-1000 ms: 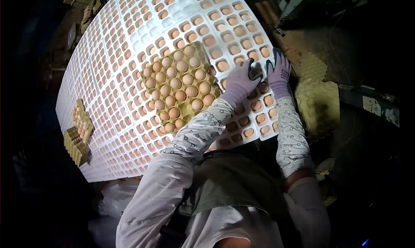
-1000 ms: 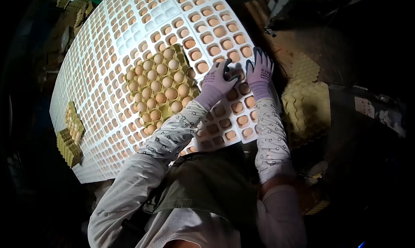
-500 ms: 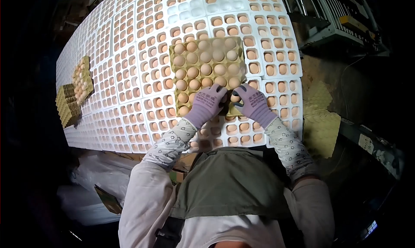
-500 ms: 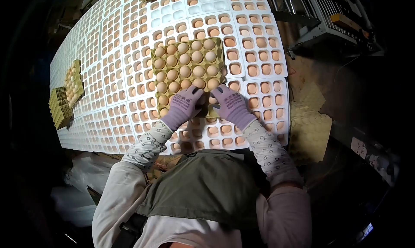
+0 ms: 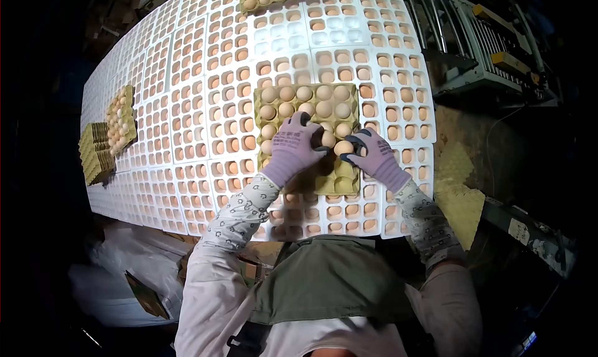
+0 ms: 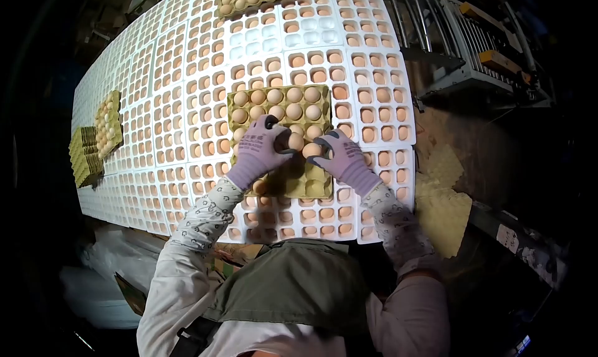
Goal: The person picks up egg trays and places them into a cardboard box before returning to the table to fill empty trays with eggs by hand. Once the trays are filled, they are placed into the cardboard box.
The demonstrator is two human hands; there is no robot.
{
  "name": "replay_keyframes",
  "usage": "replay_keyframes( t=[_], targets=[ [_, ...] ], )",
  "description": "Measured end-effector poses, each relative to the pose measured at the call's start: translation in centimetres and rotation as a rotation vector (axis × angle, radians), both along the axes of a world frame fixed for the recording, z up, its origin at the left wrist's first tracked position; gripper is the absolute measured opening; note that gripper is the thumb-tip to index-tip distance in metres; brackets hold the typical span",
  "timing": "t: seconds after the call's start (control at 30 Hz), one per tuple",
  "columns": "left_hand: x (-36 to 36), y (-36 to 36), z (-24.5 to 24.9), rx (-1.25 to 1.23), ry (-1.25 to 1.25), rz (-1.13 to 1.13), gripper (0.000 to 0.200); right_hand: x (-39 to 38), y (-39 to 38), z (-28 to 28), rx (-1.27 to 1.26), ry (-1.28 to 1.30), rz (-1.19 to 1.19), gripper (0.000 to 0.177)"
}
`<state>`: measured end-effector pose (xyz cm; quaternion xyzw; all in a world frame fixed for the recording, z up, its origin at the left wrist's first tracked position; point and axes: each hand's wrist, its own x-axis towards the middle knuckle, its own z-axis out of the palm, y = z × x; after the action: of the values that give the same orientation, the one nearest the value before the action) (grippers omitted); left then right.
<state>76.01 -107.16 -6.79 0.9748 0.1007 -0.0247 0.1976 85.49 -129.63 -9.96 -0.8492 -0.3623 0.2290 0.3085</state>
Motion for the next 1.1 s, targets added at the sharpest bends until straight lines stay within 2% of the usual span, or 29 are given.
replay_keyframes(
  t=[0.03, 0.07, 0.1, 0.17, 0.23, 0.3, 0.33, 0.37, 0.43, 0.47, 0.57, 0.6, 0.63, 0.7, 0.73, 0.77, 0.83, 0.9, 1.0, 1.03, 1.1],
  targets=[
    [1.1, 0.9, 1.0, -0.088, -0.033, 0.068, 0.046, 1.3, -0.3, 0.0, 0.222, 0.285, -0.175, 0.041],
    [3.0, 2.1, 1.8, -0.165, -0.057, 0.13, 0.052, 3.6, -0.6, 0.6, 0.276, 0.567, -0.305, 0.044],
    [5.5, 3.2, 2.2, -0.171, -0.058, 0.175, 0.049, 6.4, -0.3, 1.3, 0.326, 0.854, -0.431, 0.047],
    [11.2, 5.0, 1.4, 0.005, -0.151, 0.217, 0.043, 11.6, 1.1, -0.8, 0.396, 0.399, -0.422, 0.047],
    [17.0, 5.8, 1.0, 0.134, -0.127, 0.259, 0.037, 16.0, 5.2, -2.3, 0.477, -0.039, -0.374, 0.046],
    [21.5, 6.6, -0.5, 0.231, -0.074, 0.278, 0.035, 19.6, 9.5, -2.2, 0.32, 0.033, -0.382, 0.043],
    [23.5, 6.8, -1.1, 0.286, 0.053, 0.322, 0.041, 20.7, 11.6, -2.6, 0.244, -0.161, -0.379, 0.044],
    [24.8, 7.8, -3.5, 0.343, 0.08, 0.3, 0.037, 22.3, 13.6, -4.6, 0.144, -0.224, -0.369, 0.048],
    [26.7, 8.1, -4.6, 0.343, 0.206, 0.252, 0.036, 23.9, 15.9, -4.7, -0.04, -0.298, -0.246, 0.05],
    [27.9, 8.4, -5.2, 0.317, 0.186, 0.268, 0.038, 24.7, 16.3, -5.1, -0.165, -0.333, -0.165, 0.047],
    [31.9, 7.4, -3.1, 0.155, 0.035, 0.3, 0.042, 26.9, 16.5, -8.0, 0.029, -0.322, -0.35, 0.045],
    [33.2, 7.3, -3.9, 0.119, -0.119, 0.293, 0.047, 27.3, 16.1, -8.7, 0.174, -0.505, -0.349, 0.046],
    [34.6, 7.4, -4.4, 0.058, -0.046, 0.28, 0.058, 27.1, 15.5, -9.4, 0.01, -0.691, -0.313, 0.05],
    [37.1, 7.4, -5.1, 0.173, 0.205, 0.188, 0.072, 26.4, 14.0, -9.8, -0.1, -0.683, -0.27, 0.056],
    [37.8, 7.1, -5.3, 0.149, 0.21, 0.199, 0.083, 25.6, 13.0, -9.5, -0.076, -0.631, -0.324, 0.061],
    [38.3, 6.8, -6.2, 0.167, 0.06, 0.234, 0.085, 24.8, 11.6, -9.3, -0.016, -0.583, -0.344, 0.063],
    [39.2, 4.7, -4.9, 0.03, -0.078, 0.268, 0.083, 22.6, 9.2, -8.3, 0.289, -0.562, -0.432, 0.064],
    [39.3, 3.0, -7.3, 0.115, -0.28, 0.144, 0.067, 20.0, 7.6, -8.2, 0.295, -0.485, -0.463, 0.065],
    [39.4, 2.4, -12.3, 0.221, -0.354, -0.003, 0.055, 16.5, 5.9, -7.8, 0.352, -0.328, -0.448, 0.063],
    [38.2, 2.2, -11.9, 0.259, -0.179, -0.055, 0.062, 15.3, 5.5, -7.5, 0.356, -0.318, -0.441, 0.063],
    [36.0, 2.0, -13.4, 0.212, -0.273, -0.022, 0.071, 12.7, 4.7, -6.4, 0.409, -0.231, -0.446, 0.06]
  ],
)
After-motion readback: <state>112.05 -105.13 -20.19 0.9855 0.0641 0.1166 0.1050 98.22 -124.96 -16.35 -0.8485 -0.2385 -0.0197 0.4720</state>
